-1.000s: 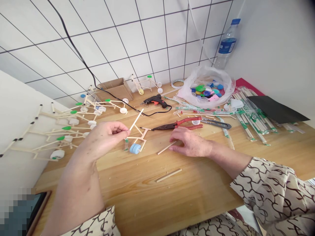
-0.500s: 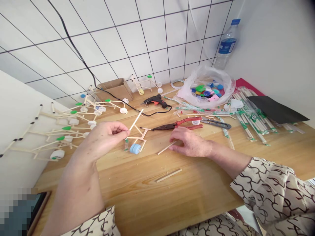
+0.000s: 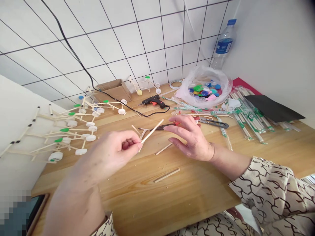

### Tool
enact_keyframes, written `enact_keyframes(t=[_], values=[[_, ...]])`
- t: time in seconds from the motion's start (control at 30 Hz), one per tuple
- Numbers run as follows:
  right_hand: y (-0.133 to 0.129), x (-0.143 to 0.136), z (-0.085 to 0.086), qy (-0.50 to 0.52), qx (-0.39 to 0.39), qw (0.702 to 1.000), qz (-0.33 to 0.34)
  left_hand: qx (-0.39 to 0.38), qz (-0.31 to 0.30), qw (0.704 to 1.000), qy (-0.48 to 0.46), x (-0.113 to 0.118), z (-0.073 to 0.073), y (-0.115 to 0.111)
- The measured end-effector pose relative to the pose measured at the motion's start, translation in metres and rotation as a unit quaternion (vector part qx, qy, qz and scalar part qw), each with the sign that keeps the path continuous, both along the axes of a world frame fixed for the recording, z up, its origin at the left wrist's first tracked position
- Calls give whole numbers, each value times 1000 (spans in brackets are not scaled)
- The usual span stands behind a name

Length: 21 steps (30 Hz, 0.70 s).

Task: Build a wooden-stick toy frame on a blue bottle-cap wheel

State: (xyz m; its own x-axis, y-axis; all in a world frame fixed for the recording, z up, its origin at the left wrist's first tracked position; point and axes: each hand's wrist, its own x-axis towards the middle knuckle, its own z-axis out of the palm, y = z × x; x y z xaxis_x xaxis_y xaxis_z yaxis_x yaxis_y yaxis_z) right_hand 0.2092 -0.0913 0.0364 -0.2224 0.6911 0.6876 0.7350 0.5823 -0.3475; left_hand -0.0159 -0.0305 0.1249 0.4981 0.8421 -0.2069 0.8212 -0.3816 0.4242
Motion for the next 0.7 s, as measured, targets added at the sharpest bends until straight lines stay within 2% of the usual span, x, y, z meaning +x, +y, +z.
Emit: enact_keyframes(t=[0.2,0.43,0.7], values=[[-3,-2,0,-55,0,998,20,-16,-64,997,47,12,-6,-9],[1,-4,3,-75,-16,997,29,10,-95,991,91,17,-8,-10],[3,-3,1,-73,-69,993,57,-7,-84,996,27,19,-12,-7]])
